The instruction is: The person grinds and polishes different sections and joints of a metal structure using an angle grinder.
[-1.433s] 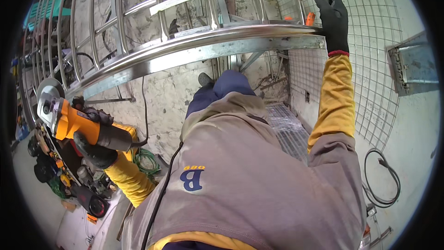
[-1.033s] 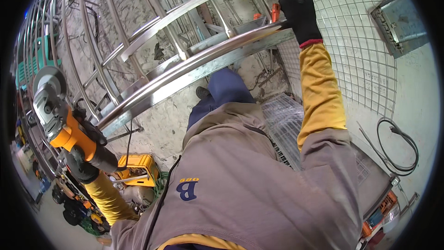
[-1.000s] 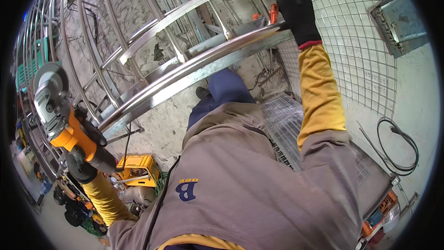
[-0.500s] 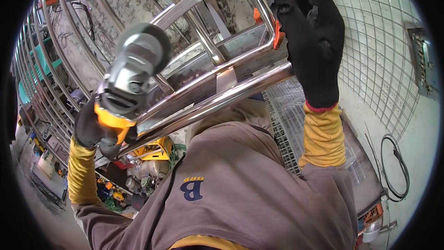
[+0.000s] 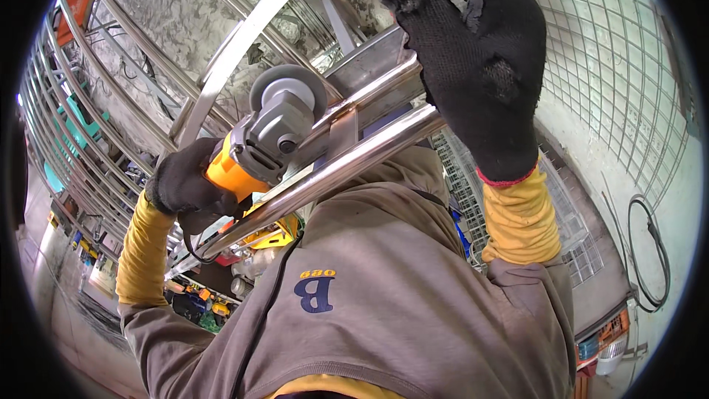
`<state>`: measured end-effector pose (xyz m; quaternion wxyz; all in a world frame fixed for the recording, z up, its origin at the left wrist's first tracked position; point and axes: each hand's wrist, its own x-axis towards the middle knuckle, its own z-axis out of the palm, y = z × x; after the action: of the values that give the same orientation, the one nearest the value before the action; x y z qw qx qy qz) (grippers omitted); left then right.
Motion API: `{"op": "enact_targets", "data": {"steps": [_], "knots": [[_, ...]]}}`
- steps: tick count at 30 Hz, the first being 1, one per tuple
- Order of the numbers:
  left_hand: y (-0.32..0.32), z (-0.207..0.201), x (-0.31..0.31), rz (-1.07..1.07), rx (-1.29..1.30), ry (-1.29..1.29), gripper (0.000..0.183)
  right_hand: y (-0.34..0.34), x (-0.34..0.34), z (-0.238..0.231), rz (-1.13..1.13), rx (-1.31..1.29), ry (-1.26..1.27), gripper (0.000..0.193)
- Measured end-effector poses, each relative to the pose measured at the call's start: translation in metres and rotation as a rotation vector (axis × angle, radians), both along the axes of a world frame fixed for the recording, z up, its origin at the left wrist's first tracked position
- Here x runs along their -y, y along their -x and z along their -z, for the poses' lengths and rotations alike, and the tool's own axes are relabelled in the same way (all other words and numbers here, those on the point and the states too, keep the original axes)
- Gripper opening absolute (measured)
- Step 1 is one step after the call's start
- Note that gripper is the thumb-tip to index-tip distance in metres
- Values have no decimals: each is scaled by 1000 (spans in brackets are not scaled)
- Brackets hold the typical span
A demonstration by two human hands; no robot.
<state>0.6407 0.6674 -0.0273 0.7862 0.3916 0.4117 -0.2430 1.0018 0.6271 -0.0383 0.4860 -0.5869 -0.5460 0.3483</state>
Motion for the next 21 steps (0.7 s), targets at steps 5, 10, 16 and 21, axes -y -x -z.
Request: {"op": "enact_targets", "data": {"steps": [5, 10, 16, 21], "knots": [[-9, 3, -2, 88, -9, -13, 50, -3, 2, 1, -11, 93, 1, 51], [-14, 6, -4, 101, 48, -91, 47, -4, 2, 1, 5, 59, -3, 50], [-34, -5, -21, 207, -20, -26, 46, -4, 2, 4, 14, 0, -11, 49], [-59, -8, -32, 205, -52, -35, 49, -4, 3, 6, 16, -51, -13, 49]]}}
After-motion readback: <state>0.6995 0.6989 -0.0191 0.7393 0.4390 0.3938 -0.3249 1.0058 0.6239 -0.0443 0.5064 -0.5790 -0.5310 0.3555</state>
